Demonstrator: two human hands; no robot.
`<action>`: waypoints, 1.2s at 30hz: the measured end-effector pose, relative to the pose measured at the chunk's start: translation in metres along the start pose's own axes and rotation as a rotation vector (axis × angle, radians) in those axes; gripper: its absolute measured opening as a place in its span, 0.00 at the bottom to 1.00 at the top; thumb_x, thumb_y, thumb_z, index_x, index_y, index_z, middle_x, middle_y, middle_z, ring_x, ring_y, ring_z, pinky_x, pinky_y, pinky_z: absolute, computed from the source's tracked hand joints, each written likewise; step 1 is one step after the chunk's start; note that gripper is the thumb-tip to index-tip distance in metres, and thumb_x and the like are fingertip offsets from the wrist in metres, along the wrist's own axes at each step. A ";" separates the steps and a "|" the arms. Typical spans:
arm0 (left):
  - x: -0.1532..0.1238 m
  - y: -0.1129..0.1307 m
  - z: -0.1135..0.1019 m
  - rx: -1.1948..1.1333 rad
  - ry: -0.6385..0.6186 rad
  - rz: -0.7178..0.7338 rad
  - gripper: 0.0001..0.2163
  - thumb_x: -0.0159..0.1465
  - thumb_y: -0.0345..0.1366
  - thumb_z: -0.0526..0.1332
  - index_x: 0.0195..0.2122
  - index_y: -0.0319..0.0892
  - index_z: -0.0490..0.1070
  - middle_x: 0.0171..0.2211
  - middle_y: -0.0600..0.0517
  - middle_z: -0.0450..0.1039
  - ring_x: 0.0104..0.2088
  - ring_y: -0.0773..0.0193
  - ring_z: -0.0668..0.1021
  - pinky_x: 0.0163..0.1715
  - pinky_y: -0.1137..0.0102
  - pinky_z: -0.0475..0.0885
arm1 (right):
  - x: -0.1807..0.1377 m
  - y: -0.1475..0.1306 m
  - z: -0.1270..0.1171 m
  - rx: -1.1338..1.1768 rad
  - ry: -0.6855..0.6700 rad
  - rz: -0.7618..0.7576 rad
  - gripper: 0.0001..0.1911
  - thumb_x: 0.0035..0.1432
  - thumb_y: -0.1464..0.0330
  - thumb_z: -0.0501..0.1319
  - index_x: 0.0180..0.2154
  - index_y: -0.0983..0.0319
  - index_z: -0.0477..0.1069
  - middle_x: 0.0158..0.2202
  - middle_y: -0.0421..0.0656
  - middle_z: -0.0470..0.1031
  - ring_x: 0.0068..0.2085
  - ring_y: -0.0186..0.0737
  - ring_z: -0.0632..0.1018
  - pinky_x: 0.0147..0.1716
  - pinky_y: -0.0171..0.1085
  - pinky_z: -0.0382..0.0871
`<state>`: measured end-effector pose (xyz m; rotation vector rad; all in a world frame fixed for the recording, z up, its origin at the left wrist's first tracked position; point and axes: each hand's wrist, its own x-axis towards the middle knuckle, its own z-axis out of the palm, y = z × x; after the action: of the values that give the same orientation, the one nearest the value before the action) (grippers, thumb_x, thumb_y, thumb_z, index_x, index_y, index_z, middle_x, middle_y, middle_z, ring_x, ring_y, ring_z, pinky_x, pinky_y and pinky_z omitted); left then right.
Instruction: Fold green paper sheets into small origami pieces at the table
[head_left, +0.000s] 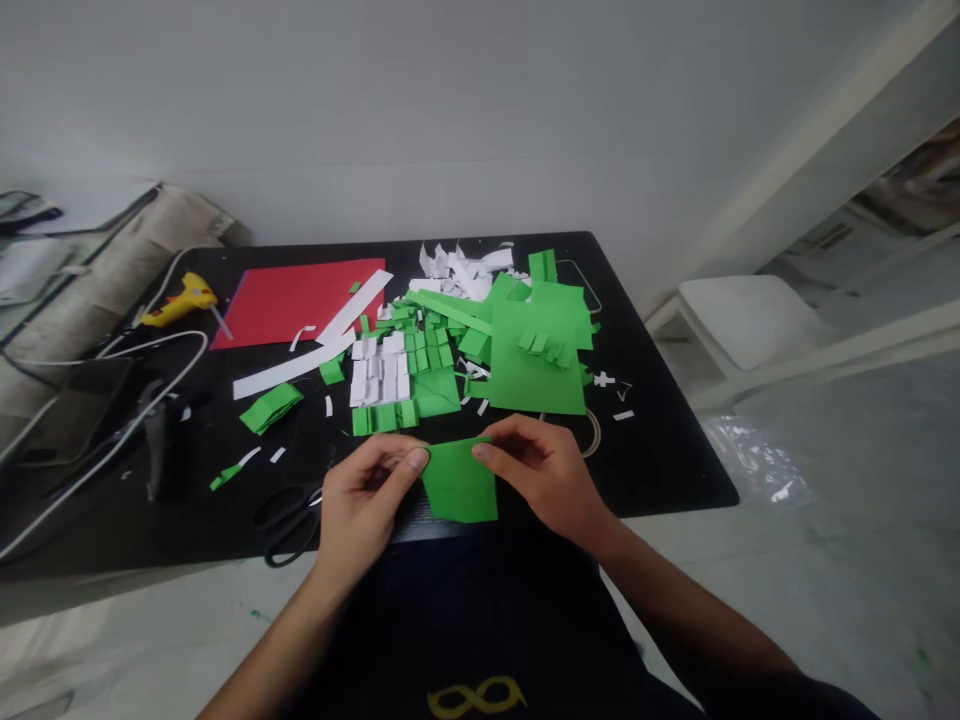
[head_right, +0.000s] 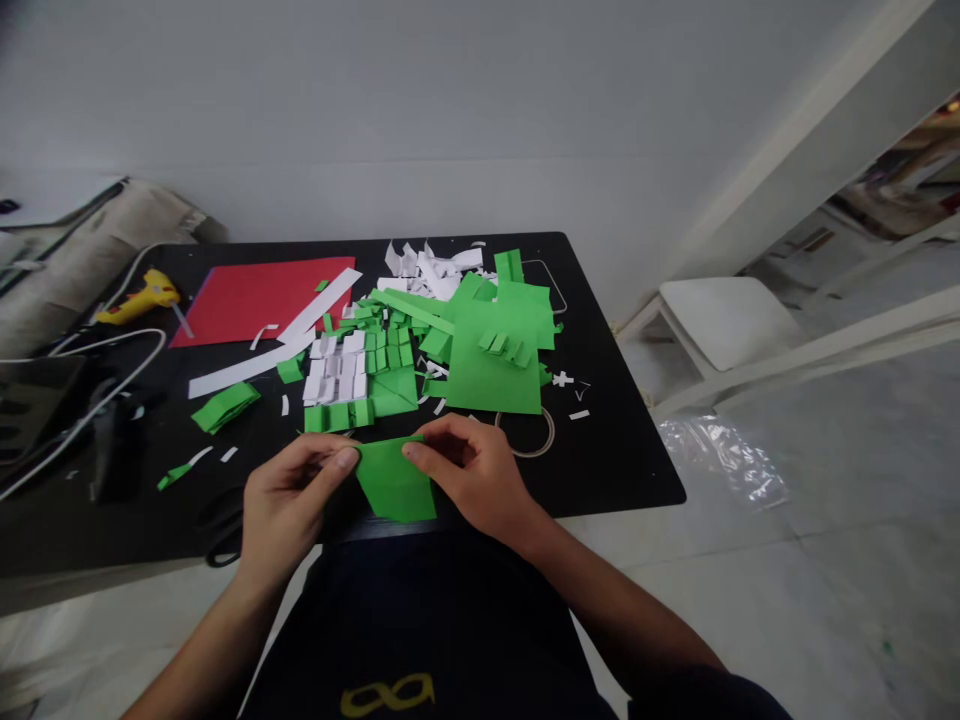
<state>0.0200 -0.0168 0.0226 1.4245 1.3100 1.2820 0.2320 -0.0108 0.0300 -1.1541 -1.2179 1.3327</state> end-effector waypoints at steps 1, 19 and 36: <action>0.000 0.001 0.000 0.003 0.001 0.001 0.03 0.64 0.35 0.71 0.35 0.43 0.83 0.29 0.53 0.83 0.28 0.66 0.82 0.30 0.75 0.77 | 0.000 -0.001 0.000 -0.007 0.000 -0.005 0.12 0.56 0.57 0.75 0.35 0.58 0.81 0.32 0.41 0.83 0.34 0.40 0.82 0.36 0.38 0.78; -0.004 0.001 0.004 -0.030 -0.026 -0.027 0.06 0.63 0.39 0.71 0.31 0.43 0.82 0.26 0.53 0.81 0.25 0.65 0.79 0.27 0.73 0.75 | -0.004 -0.004 0.001 -0.096 -0.001 -0.063 0.07 0.64 0.62 0.69 0.39 0.57 0.81 0.34 0.41 0.83 0.34 0.39 0.81 0.33 0.36 0.75; -0.012 -0.007 0.012 -0.159 0.043 -0.083 0.03 0.62 0.36 0.73 0.35 0.44 0.82 0.28 0.54 0.80 0.28 0.67 0.78 0.29 0.75 0.74 | -0.006 0.002 0.004 -0.126 0.086 -0.076 0.10 0.64 0.59 0.69 0.35 0.58 0.82 0.33 0.43 0.84 0.33 0.42 0.82 0.32 0.38 0.76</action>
<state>0.0308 -0.0266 0.0118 1.2262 1.2533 1.3363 0.2289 -0.0169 0.0285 -1.2293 -1.2852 1.1520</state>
